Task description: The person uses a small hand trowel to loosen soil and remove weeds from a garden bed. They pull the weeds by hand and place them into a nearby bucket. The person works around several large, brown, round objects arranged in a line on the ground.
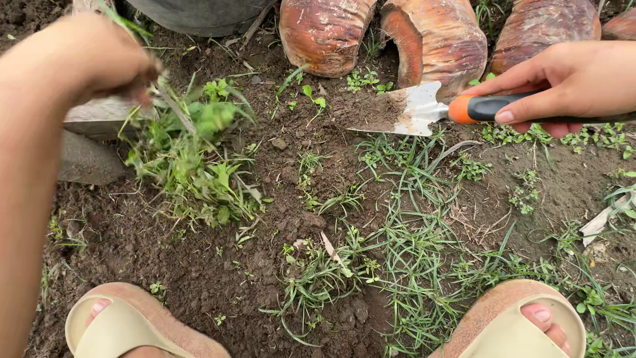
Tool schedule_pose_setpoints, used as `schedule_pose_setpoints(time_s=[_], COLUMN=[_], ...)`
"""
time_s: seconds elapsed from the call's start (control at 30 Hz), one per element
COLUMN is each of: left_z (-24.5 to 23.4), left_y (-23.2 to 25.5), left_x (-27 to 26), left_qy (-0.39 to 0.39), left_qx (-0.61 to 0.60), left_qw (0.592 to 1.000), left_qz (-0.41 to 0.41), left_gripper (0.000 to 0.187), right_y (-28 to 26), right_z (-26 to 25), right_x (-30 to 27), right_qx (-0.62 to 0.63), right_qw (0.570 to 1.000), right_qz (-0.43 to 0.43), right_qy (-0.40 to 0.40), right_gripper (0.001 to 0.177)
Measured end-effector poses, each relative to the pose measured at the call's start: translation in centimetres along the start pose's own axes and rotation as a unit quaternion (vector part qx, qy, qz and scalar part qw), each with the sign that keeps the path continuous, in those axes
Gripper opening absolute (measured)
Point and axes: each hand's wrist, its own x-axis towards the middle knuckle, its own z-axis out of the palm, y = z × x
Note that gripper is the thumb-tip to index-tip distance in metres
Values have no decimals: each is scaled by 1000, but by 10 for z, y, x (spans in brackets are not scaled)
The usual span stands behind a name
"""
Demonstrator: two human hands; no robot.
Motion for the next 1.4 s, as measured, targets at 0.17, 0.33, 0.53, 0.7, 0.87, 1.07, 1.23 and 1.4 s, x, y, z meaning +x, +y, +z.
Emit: schedule_pose_setpoints(time_s=[0.17, 0.33, 0.53, 0.7, 0.87, 1.07, 1.23, 1.4], left_z=[22, 98, 110, 63, 53, 106, 84, 39], left_y=[73, 84, 156, 138, 102, 94, 105, 156], left_x=[66, 70, -41, -34, 37, 78, 38, 37], left_qy=[135, -33, 157, -12, 94, 105, 90, 173], left_qx=[-238, -341, -334, -430, -316, -185, -261, -361], left_qw=[960, 938, 923, 897, 936, 975, 961, 916], left_qz=[60, -59, -109, -103, -126, -60, -35, 9], left_gripper=[67, 75, 25, 46, 41, 28, 23, 24], right_y=[-14, -10, -35, -53, -60, -45, -33, -33], right_z=[2, 5, 13, 6, 7, 8, 17, 17], right_x=[-2, -8, -5, 1, -5, -25, -37, -36], right_qx=[-12, -7, -20, -38, -20, -5, -12, 1], right_qw=[1000, 1000, 999, 998, 999, 999, 996, 996], right_qz=[-2, 22, 22, 5, -8, 40, 83, 73], right_qy=[4, -2, -43, -53, -34, -29, -30, -43], right_gripper=[63, 64, 60, 64, 63, 65, 63, 65])
